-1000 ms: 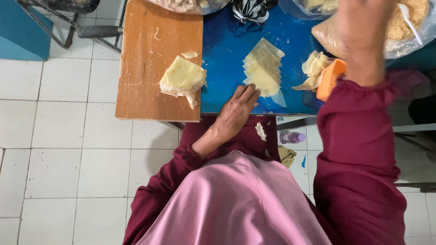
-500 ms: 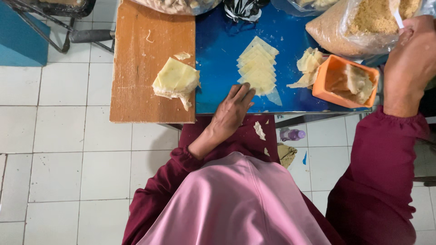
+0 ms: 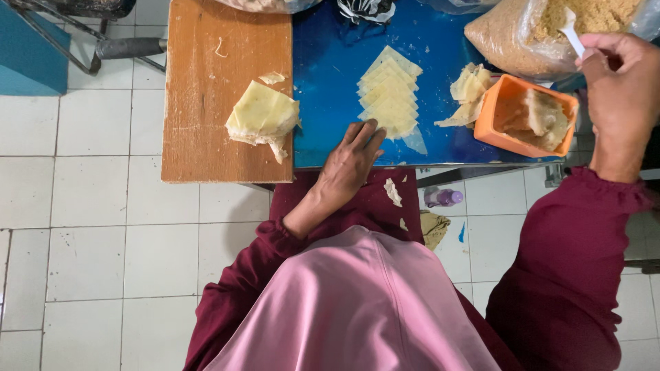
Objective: The person tears thin translucent sheets from a pale block and from an orange container and arranges them in overlapping diagonal rows on a blue table, building up a layered pattern while occasionally reaching into the plastic bags of material at the top of the table.
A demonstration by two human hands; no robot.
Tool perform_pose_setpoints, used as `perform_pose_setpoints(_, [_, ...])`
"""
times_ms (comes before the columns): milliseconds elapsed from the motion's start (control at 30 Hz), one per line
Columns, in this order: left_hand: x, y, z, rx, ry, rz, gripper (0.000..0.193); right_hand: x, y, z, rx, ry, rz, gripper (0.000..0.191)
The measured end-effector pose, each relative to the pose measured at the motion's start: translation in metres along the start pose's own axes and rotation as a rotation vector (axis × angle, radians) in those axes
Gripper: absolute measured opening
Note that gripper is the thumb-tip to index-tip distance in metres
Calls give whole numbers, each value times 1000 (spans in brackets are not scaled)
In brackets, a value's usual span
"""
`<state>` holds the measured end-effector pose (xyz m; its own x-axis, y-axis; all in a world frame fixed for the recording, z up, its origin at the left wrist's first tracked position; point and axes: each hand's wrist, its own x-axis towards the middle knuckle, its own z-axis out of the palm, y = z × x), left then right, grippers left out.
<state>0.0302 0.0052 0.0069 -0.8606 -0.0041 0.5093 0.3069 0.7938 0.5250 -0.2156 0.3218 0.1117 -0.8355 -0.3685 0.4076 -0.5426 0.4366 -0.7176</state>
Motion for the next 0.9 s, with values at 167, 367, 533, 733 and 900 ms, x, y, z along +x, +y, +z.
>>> perform_pose_setpoints(167, [1,-1,1,-15,31,8,38,-3,-10,-2,112,107,164,18])
perform_pose_setpoints(367, [4,-4,3,-163,117,-102,24,-25,-30,-4,307,122,173,15])
perform_pose_setpoints(533, [15,-10,2,34,193,-235,24,-67,-48,32,484,-38,202,25])
perform_pose_setpoints(733, [23,-9,2,175,200,-274,31,-101,-60,111,335,-289,263,30])
perform_pose_setpoints(900, [23,-6,6,207,206,-291,29,-113,-71,130,31,-304,-2,27])
